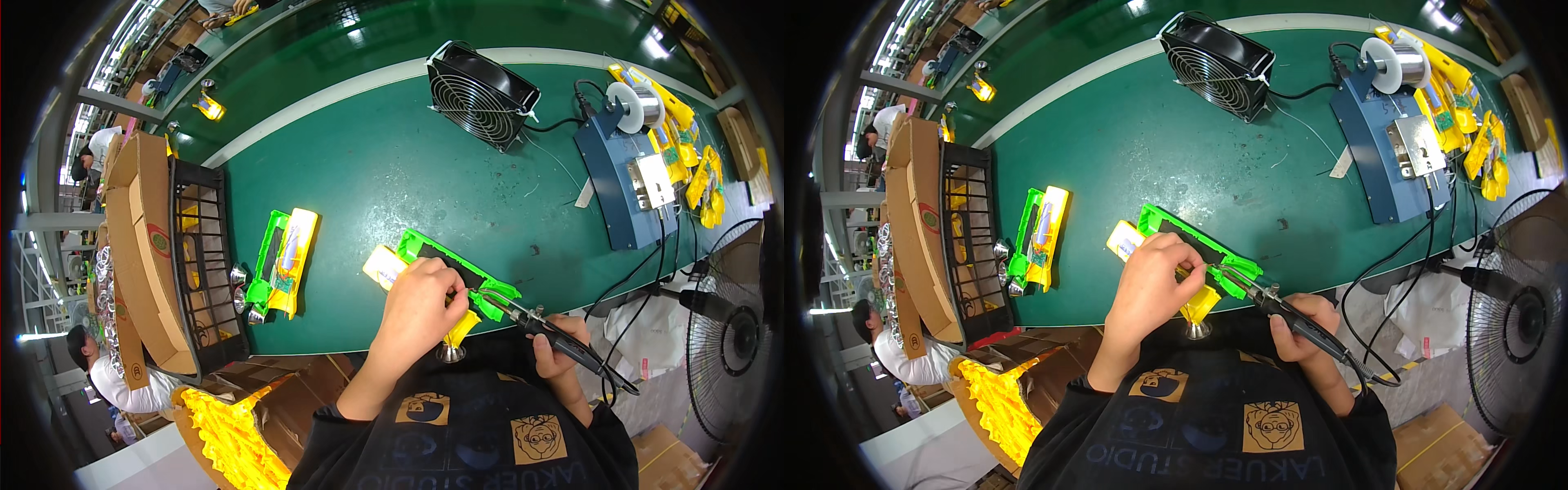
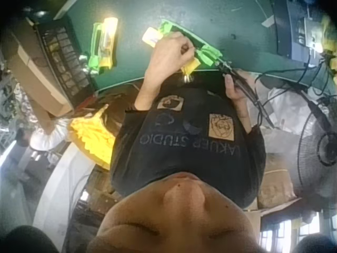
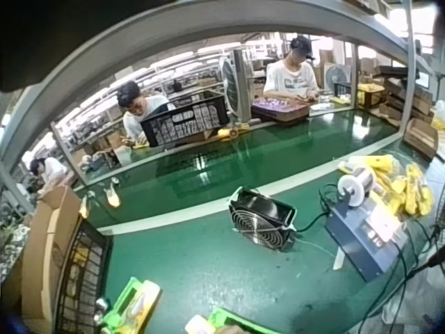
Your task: The person inserts wires into flashlight casings, carries them to another workstation, solders internal components using a soldering iron, snaps the casing covers shut, and places the assembled flashlights onto the conveyor belt.
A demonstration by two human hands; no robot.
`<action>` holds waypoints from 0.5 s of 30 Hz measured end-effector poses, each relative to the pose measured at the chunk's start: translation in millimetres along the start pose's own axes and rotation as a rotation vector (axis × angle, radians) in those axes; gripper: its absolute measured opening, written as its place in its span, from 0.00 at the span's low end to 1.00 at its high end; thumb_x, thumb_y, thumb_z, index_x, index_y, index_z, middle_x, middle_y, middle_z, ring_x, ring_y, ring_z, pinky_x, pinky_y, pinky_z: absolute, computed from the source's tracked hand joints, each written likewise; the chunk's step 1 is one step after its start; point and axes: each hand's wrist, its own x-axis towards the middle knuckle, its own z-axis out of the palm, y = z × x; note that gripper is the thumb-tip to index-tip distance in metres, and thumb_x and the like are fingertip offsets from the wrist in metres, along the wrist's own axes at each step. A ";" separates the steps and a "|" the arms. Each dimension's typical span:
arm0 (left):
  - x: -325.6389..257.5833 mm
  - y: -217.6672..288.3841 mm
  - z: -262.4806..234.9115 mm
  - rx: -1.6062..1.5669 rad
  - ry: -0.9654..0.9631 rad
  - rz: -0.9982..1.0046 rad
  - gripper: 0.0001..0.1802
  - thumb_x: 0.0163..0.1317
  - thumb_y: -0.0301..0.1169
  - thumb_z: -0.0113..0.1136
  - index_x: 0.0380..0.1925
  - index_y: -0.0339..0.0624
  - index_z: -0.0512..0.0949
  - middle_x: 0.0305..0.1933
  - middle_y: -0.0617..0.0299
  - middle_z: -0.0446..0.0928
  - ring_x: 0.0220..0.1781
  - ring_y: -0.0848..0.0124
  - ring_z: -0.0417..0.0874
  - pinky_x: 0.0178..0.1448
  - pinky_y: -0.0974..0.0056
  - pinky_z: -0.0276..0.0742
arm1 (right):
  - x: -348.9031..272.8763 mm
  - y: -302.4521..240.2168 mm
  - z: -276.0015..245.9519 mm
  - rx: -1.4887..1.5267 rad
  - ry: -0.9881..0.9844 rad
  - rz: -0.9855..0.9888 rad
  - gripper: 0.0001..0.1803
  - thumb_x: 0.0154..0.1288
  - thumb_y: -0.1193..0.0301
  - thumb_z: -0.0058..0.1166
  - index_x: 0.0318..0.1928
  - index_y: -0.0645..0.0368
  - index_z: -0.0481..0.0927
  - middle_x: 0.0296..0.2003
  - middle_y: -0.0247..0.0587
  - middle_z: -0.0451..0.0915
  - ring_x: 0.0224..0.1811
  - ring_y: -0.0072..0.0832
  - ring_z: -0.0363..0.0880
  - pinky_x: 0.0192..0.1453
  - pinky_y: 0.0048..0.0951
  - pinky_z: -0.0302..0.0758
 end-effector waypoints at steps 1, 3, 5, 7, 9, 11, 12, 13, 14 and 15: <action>-0.3 -0.2 0.0 0.000 0.001 -0.002 0.03 0.43 0.25 0.58 0.17 0.38 0.74 0.20 0.59 0.70 0.28 0.62 0.73 0.34 0.62 0.68 | 0.6 -0.3 0.6 0.007 -0.001 -0.004 0.13 0.48 0.76 0.53 0.31 0.64 0.62 0.16 0.43 0.72 0.15 0.26 0.70 0.22 0.22 0.68; -0.2 -0.1 0.0 -0.009 0.008 0.002 0.03 0.43 0.25 0.58 0.17 0.38 0.74 0.20 0.59 0.70 0.28 0.61 0.72 0.34 0.62 0.68 | 1.2 -0.2 0.8 0.012 -0.003 -0.007 0.13 0.48 0.76 0.53 0.31 0.64 0.62 0.15 0.43 0.72 0.15 0.27 0.70 0.21 0.22 0.68; 0.1 0.5 -0.2 -0.010 0.009 0.004 0.03 0.43 0.25 0.58 0.17 0.37 0.74 0.20 0.59 0.70 0.28 0.61 0.72 0.34 0.61 0.68 | 1.5 0.0 0.1 0.021 -0.011 -0.003 0.14 0.48 0.76 0.54 0.31 0.64 0.62 0.15 0.43 0.72 0.14 0.27 0.70 0.21 0.22 0.68; 1.0 0.0 1.1 -0.011 0.008 0.006 0.03 0.42 0.25 0.58 0.17 0.37 0.74 0.20 0.59 0.70 0.28 0.62 0.72 0.34 0.61 0.68 | 2.2 0.7 1.7 0.024 -0.004 -0.004 0.13 0.48 0.76 0.54 0.31 0.64 0.62 0.15 0.43 0.72 0.14 0.27 0.70 0.21 0.22 0.68; 1.0 0.0 1.3 -0.007 0.008 0.001 0.04 0.42 0.25 0.58 0.17 0.37 0.74 0.20 0.59 0.70 0.27 0.62 0.72 0.34 0.61 0.67 | 3.5 0.6 2.9 0.028 0.001 -0.006 0.13 0.48 0.76 0.54 0.30 0.63 0.62 0.15 0.43 0.72 0.14 0.27 0.70 0.20 0.22 0.68; 0.7 -0.3 0.6 -0.011 0.007 -0.003 0.04 0.42 0.25 0.58 0.16 0.37 0.74 0.20 0.59 0.70 0.28 0.62 0.72 0.34 0.61 0.67 | 4.8 -0.2 3.4 0.011 -0.009 -0.014 0.13 0.48 0.76 0.54 0.30 0.63 0.62 0.15 0.43 0.72 0.14 0.27 0.70 0.20 0.22 0.67; 0.9 -0.5 0.6 -0.015 0.007 -0.004 0.04 0.42 0.25 0.58 0.16 0.37 0.74 0.19 0.59 0.70 0.28 0.62 0.72 0.34 0.61 0.68 | 4.6 -0.3 3.1 0.010 -0.010 -0.014 0.13 0.48 0.76 0.54 0.30 0.63 0.62 0.15 0.43 0.72 0.14 0.27 0.70 0.20 0.22 0.67; 1.1 -0.7 0.7 -0.016 0.007 -0.005 0.04 0.42 0.25 0.58 0.16 0.37 0.74 0.19 0.59 0.70 0.28 0.62 0.72 0.34 0.61 0.68 | 4.2 -0.3 2.4 0.000 -0.011 -0.014 0.13 0.48 0.76 0.54 0.30 0.63 0.62 0.15 0.43 0.72 0.14 0.27 0.70 0.20 0.22 0.68; 1.1 -0.8 0.9 -0.014 0.006 -0.005 0.04 0.42 0.25 0.58 0.16 0.37 0.73 0.19 0.59 0.70 0.28 0.62 0.72 0.33 0.61 0.68 | 3.7 -0.4 1.8 -0.010 -0.013 -0.014 0.13 0.48 0.76 0.54 0.30 0.63 0.62 0.15 0.43 0.72 0.14 0.28 0.70 0.20 0.23 0.68; 1.3 -0.9 1.0 -0.012 0.005 -0.004 0.04 0.42 0.25 0.58 0.16 0.37 0.73 0.19 0.59 0.70 0.28 0.62 0.72 0.33 0.61 0.68 | 3.3 -0.6 1.0 -0.010 -0.014 -0.013 0.13 0.48 0.76 0.54 0.30 0.63 0.62 0.15 0.43 0.72 0.14 0.28 0.70 0.20 0.23 0.68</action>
